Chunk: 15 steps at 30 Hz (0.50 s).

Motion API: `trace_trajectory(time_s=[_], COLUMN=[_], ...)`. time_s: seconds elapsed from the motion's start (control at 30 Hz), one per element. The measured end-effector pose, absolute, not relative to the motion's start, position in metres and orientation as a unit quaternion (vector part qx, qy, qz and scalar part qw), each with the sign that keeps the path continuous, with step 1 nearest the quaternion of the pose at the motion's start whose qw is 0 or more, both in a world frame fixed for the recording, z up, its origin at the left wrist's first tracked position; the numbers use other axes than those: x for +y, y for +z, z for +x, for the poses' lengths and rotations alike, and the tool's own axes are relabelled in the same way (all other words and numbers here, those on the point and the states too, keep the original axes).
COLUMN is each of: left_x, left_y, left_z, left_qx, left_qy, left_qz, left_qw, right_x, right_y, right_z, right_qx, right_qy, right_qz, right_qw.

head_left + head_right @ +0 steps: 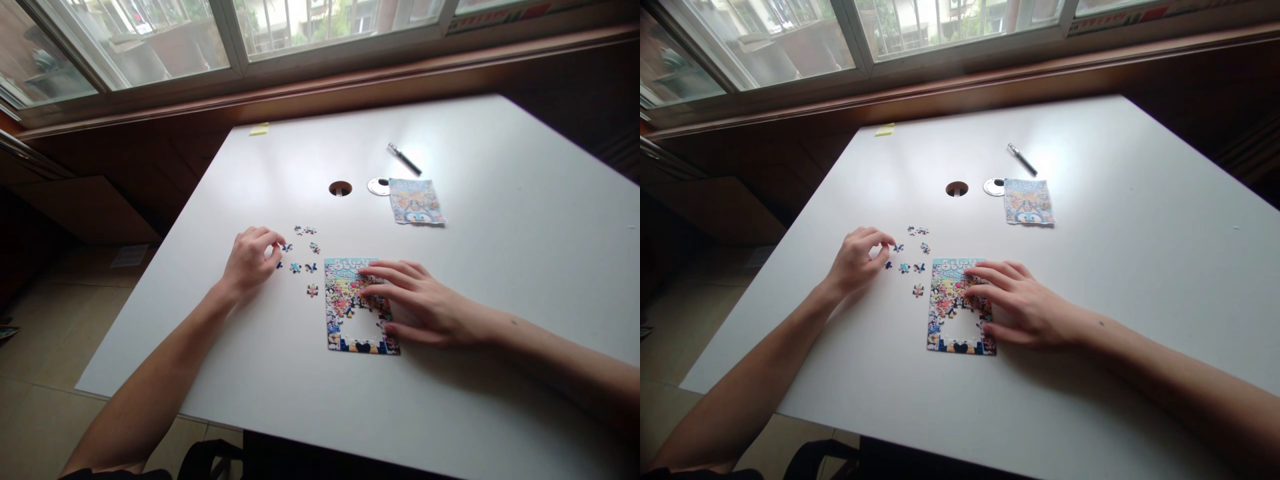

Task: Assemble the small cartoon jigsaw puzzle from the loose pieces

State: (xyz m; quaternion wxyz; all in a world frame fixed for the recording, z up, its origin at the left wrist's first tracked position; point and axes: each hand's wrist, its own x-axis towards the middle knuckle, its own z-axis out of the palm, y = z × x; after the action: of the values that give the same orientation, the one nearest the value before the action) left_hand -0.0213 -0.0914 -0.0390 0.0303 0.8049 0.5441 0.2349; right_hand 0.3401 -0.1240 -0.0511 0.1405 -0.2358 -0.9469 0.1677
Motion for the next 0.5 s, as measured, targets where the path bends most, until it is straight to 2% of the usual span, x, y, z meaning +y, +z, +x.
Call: trace_trajectory(time_s=[0.2, 0.33, 0.5], left_x=[-0.09, -0.093, -0.101], left_y=[-0.041, -0.039, -0.032], left_z=[-0.023, -0.021, -0.015], left_qx=[0.519, 0.44, 0.346], left_qy=[0.252, 0.264, 0.218], left_qz=[0.816, 0.857, 0.909], left_qw=[0.031, 0.052, 0.078], right_x=[-0.123, -0.123, -0.124], right_y=[-0.052, -0.052, -0.052], right_z=[0.339, 0.339, 0.34], right_qx=[-0.947, -0.95, -0.949], right_qy=[0.165, 0.157, 0.159], right_qz=[-0.233, -0.234, -0.236], right_qw=[0.143, 0.137, 0.134])
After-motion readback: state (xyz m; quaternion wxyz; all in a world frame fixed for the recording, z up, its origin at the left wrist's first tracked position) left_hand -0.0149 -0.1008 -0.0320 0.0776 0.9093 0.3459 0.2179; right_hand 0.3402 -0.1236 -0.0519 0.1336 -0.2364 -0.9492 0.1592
